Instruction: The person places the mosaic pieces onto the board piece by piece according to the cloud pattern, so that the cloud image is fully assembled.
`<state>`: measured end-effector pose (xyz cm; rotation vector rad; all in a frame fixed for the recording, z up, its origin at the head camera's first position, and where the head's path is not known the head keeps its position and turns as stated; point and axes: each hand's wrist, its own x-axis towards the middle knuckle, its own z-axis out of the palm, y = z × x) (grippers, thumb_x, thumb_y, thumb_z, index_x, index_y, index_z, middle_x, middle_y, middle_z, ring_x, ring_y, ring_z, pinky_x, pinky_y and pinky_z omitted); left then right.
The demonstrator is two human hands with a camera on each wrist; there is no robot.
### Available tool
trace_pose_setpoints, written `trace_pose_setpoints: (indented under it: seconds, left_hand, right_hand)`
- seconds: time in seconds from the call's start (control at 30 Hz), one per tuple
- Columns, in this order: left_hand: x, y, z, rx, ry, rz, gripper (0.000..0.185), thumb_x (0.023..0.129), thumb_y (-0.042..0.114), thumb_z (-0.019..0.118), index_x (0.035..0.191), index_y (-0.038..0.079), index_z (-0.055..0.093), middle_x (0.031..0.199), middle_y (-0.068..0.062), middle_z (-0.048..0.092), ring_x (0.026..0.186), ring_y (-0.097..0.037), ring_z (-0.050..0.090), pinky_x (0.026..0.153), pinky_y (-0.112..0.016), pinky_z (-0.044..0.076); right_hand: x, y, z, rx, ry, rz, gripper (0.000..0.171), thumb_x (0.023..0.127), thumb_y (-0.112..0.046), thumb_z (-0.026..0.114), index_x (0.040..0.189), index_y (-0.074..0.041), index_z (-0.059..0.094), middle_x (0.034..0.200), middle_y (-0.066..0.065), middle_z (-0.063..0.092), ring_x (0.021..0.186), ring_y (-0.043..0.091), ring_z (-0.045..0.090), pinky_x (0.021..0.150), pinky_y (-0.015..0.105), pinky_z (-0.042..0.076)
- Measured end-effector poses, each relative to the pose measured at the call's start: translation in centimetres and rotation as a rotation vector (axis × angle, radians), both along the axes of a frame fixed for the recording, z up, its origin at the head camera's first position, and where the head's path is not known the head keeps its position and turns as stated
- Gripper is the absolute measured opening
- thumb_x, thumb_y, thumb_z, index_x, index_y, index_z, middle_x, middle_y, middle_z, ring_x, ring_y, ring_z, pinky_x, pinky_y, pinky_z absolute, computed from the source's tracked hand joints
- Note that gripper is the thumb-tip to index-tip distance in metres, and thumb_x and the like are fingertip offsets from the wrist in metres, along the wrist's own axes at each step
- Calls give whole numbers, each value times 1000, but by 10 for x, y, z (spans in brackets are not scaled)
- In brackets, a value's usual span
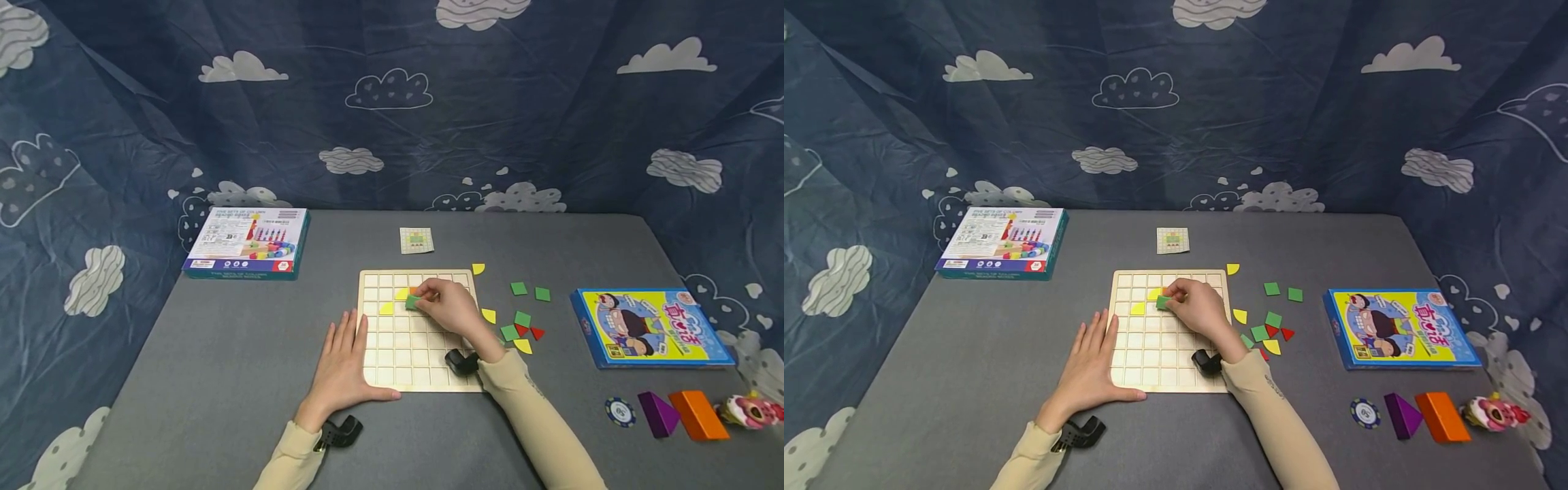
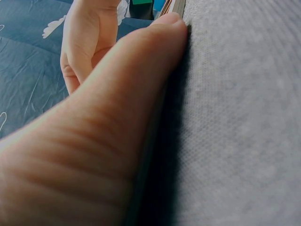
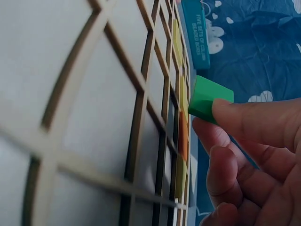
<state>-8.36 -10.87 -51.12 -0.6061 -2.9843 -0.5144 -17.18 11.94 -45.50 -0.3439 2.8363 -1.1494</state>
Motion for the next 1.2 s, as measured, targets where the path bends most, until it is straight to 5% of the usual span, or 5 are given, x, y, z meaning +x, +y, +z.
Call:
trace_pose_setpoints:
  seconds: [1.2]
  left_hand:
    - [1, 0, 1, -2, -8, 4, 139, 54, 87, 61, 151, 0, 12, 155, -21, 10, 143, -30, 2, 113, -45, 0]
  right_hand:
    - [-8, -19, -7, 96, -38, 25, 6, 86, -13, 70, 85, -16, 75, 78, -6, 65, 77, 15, 60, 75, 37, 47]
